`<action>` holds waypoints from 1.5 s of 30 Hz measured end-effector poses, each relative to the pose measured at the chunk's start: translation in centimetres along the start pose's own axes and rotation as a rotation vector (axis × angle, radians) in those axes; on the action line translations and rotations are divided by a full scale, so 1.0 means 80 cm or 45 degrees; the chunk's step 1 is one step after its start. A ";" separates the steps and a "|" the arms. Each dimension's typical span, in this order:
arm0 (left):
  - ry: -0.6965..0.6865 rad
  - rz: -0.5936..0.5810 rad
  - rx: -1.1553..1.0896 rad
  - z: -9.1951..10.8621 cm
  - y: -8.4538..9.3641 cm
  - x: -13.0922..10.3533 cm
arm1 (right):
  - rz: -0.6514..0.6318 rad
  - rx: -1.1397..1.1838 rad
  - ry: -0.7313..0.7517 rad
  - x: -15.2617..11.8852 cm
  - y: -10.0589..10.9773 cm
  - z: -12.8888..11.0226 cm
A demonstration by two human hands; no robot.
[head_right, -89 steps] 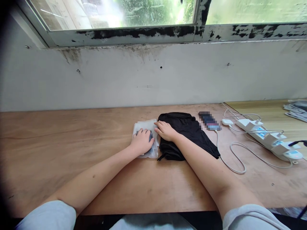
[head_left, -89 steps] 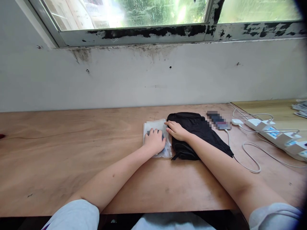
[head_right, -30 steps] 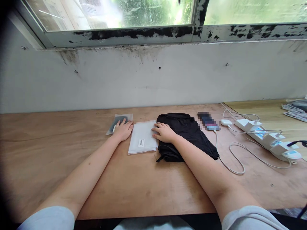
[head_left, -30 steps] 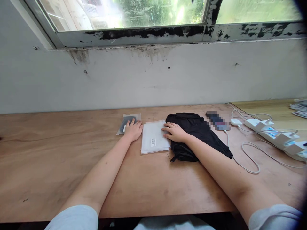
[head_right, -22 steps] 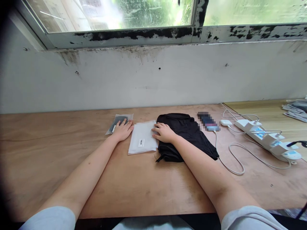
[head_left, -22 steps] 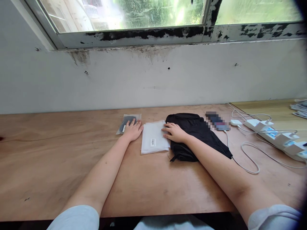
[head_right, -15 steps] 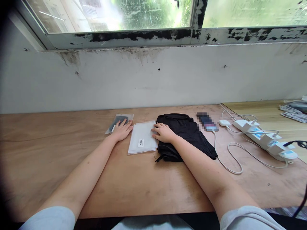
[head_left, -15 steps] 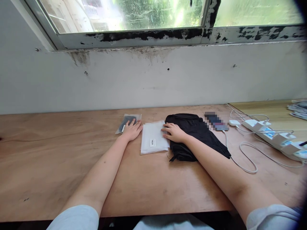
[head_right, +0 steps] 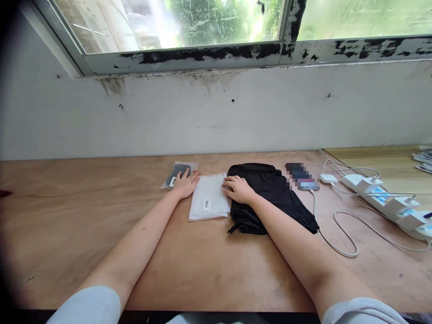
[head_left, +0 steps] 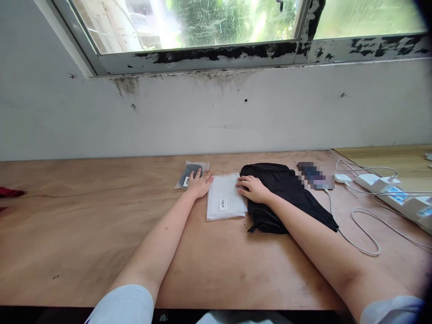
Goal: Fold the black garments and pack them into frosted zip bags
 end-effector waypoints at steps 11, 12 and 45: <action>0.011 0.098 -0.020 0.011 0.002 0.003 | 0.110 0.073 -0.029 0.000 0.001 0.005; 0.005 0.109 -0.022 0.013 0.003 0.002 | 0.158 0.077 -0.041 -0.001 0.001 0.007; -0.630 0.344 -0.194 0.065 0.049 -0.051 | 0.118 -0.301 -0.682 -0.012 0.039 0.004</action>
Point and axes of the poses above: each hand's wrist, its own x-axis towards the middle knuckle, its own y-axis out of the back of the hand, z = x × y, the point moved 3 cm from there along x, towards the middle knuckle, and after that the axes turned 9 degrees about -y, right-handed, at the moved point
